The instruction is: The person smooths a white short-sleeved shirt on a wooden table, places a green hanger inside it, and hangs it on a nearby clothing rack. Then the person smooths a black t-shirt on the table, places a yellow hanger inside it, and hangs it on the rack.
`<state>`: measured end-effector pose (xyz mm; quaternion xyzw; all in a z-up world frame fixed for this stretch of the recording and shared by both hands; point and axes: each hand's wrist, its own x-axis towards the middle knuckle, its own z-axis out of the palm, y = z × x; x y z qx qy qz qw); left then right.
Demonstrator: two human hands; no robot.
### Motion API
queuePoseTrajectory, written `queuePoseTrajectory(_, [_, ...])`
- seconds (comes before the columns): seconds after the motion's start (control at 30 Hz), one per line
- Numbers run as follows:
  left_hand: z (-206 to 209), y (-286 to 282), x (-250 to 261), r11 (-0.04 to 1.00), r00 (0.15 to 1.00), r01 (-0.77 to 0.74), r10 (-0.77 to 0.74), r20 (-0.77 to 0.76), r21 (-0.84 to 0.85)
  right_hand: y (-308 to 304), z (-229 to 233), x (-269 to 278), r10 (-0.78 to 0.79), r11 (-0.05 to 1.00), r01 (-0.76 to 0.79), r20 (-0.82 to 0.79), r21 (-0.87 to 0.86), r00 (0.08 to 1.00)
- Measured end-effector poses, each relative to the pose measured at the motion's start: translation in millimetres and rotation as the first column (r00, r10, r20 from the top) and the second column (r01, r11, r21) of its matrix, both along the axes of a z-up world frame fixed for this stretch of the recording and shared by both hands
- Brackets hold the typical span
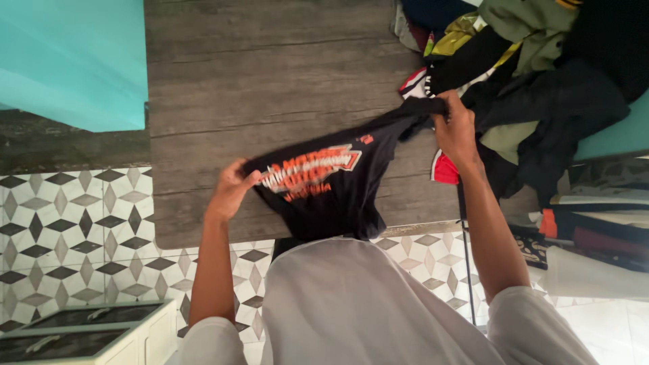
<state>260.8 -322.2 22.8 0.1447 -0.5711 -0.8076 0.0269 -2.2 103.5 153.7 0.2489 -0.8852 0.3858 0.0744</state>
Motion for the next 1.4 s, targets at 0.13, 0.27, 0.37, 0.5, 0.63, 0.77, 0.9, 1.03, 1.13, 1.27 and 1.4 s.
queuePoseTrajectory(0.13, [23, -6, -18, 0.888, 0.997, -0.057, 0.023, -0.08, -0.456, -13, 0, -4, -0.022, 1.0, 0.022, 0.016, 0.019, 1.0])
queuePoseTrajectory(0.27, [23, -10, -32, 0.443, 0.985, -0.128, 0.158, -0.063, -0.887, -23, 21, -12, 0.042, 0.965, -0.028, -0.046, 0.262, 0.998])
queuePoseTrajectory(0.37, [17, -17, -32, 0.319, 0.974, -0.213, 0.149, -0.173, -0.924, -22, 27, -18, 0.117, 0.956, -0.154, 0.157, 0.251, 0.981])
queuePoseTrajectory(0.5, [-18, -43, -35, 0.647, 0.986, 0.063, 0.075, 0.146, -0.76, -12, 4, -34, 0.15, 0.957, -0.179, 0.14, 0.228, 0.979])
queuePoseTrajectory(0.63, [-41, -64, -28, 0.824, 0.964, -0.034, 0.177, 0.2, -0.566, -8, -10, -43, 0.28, 0.96, -0.28, -0.024, -0.001, 0.96])
queuePoseTrajectory(0.77, [-36, -56, -42, 0.706, 0.962, -0.047, 0.223, 0.158, -0.707, -10, 2, -39, -0.007, 0.96, -0.086, 0.333, 0.266, 0.943])
queuePoseTrajectory(0.9, [-64, 5, -78, 0.635, 0.999, 0.002, 0.04, 0.035, -0.772, -19, 4, -32, 0.172, 0.963, -0.216, 0.248, 0.162, 0.953])
queuePoseTrajectory(1.03, [-118, 60, -124, 0.486, 0.984, -0.087, -0.091, -0.15, -0.87, -18, 7, -30, 0.281, 0.924, -0.304, 0.126, 0.231, 0.951])
queuePoseTrajectory(1.13, [-135, 85, -135, 0.32, 0.997, -0.012, -0.074, -0.037, -0.947, -10, 13, -24, 0.257, 0.932, -0.265, 0.068, 0.247, 0.964])
queuePoseTrajectory(1.27, [-124, 82, -128, 0.369, 0.982, 0.174, 0.002, 0.188, -0.913, 10, 7, -19, 0.087, 0.977, -0.124, 0.204, 0.174, 0.975])
queuePoseTrajectory(1.4, [-83, 37, -108, 0.442, 0.983, 0.12, 0.075, 0.17, -0.889, 37, -3, -15, -0.027, 0.969, -0.009, 0.143, 0.246, 0.989])
